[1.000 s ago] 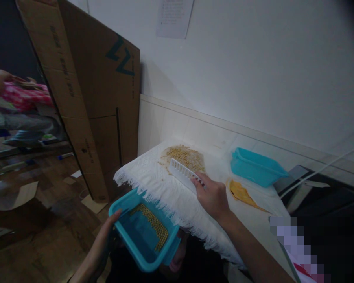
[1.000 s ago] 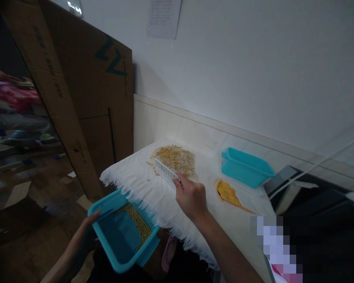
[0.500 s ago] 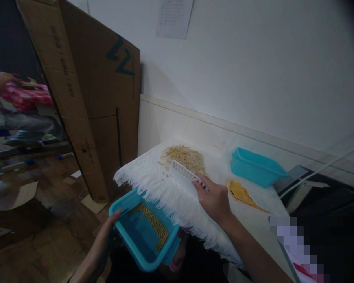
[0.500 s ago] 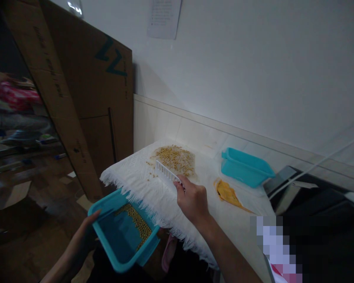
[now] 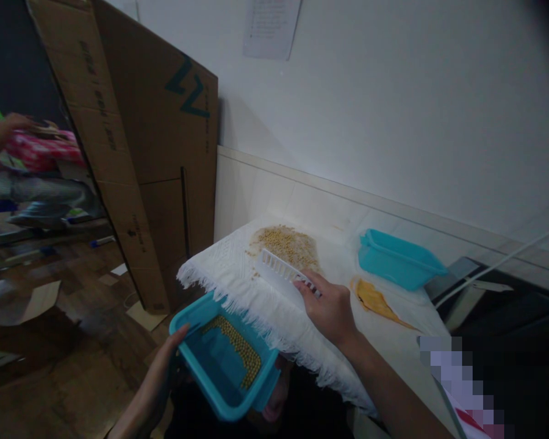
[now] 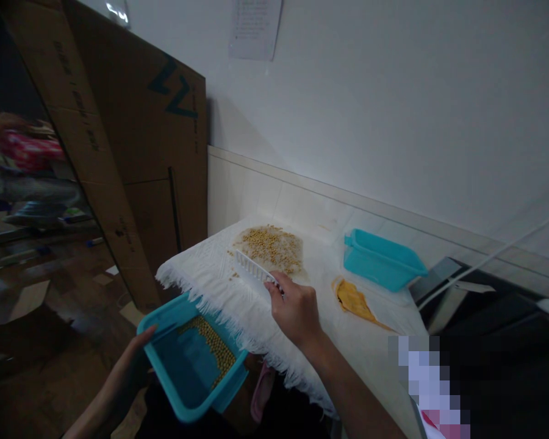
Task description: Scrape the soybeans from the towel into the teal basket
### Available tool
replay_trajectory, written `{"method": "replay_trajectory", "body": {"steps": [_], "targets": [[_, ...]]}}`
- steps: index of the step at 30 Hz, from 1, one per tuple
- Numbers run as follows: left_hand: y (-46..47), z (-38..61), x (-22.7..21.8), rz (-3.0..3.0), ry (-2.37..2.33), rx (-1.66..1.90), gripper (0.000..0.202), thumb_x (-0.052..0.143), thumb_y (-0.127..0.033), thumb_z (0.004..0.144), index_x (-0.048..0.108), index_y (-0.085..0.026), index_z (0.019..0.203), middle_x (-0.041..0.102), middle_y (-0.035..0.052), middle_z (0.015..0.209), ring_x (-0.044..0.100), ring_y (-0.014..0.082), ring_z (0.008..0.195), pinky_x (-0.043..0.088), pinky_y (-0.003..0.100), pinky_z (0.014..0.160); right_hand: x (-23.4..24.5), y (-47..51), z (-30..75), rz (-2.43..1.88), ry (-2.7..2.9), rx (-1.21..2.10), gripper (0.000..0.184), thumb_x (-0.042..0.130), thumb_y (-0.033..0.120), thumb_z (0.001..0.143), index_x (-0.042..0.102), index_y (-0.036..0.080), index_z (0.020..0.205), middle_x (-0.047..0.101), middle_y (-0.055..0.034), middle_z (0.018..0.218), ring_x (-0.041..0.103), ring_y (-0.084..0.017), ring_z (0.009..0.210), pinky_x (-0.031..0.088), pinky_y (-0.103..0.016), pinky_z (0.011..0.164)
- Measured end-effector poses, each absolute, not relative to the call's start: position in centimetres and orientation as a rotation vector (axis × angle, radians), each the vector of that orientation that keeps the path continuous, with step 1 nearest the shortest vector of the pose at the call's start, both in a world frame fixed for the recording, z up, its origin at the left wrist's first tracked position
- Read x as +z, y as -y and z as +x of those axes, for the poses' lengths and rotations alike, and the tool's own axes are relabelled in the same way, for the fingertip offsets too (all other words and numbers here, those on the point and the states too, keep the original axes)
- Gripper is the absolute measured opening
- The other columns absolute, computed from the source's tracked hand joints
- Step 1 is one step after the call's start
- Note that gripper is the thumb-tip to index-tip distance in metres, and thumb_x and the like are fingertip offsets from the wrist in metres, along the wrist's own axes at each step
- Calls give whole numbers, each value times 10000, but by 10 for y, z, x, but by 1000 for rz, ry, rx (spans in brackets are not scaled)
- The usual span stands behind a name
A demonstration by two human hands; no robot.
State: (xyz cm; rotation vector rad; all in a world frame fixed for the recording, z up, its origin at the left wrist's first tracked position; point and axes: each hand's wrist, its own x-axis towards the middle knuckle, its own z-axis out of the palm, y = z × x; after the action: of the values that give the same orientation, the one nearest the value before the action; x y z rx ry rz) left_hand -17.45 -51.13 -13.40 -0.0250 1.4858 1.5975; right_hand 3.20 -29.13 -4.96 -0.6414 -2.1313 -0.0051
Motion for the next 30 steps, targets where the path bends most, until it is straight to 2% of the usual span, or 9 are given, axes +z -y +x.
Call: {"method": "replay_trajectory", "body": {"steps": [4, 6, 10, 16, 23, 30], "targets": [[514, -178, -139, 10, -1531, 1582, 635, 700, -707, 742, 692, -150, 1048, 737, 29, 606, 729, 273, 719, 526, 310, 597, -48, 294, 31, -615, 2146, 54, 232, 581, 285, 953, 795, 195, 963, 782, -35, 706, 691, -169, 502, 531, -238, 543], [514, -179, -139, 28, -1540, 1575, 683, 700, -736, 716, 698, -145, 1058, 707, 15, 570, 717, 271, 700, 524, 318, 612, -47, 296, 29, -607, 2152, 69, 229, 579, 278, 952, 793, 197, 965, 781, -28, 709, 688, -164, 502, 534, -235, 547], [513, -179, -139, 5, -1556, 1599, 789, 713, -746, 683, 686, -148, 1197, 801, 84, 806, 744, 338, 886, 552, 376, 662, -45, 298, 24, -590, 2164, 66, 226, 581, 267, 949, 792, 193, 979, 791, -32, 735, 677, -155, 485, 531, -233, 544], [513, -186, -147, 9, -1557, 1598, 871, 701, -743, 688, 620, -155, 1325, 792, 150, 1115, 695, 384, 1090, 545, 389, 677, -49, 297, 18, -507, 2214, 59, 209, 592, 227, 958, 793, 181, 993, 808, -48, 782, 729, -157, 568, 541, -213, 585], [516, -192, -147, 30, -1551, 1608, 872, 709, -749, 682, 620, -179, 1336, 796, 136, 1144, 701, 380, 1113, 571, 398, 702, -51, 309, 18, -424, 2205, 114, 223, 583, 240, 977, 800, 195, 1006, 820, -52, 840, 757, -160, 632, 574, -212, 616], [517, -190, -141, 81, -1529, 1576, 884, 672, -761, 719, 593, -171, 1372, 779, 130, 1223, 603, 356, 1287, 569, 374, 734, -54, 315, 16, -360, 2183, 132, 215, 578, 193, 988, 791, 179, 1021, 826, -53, 890, 774, -160, 688, 599, -221, 689]]}}
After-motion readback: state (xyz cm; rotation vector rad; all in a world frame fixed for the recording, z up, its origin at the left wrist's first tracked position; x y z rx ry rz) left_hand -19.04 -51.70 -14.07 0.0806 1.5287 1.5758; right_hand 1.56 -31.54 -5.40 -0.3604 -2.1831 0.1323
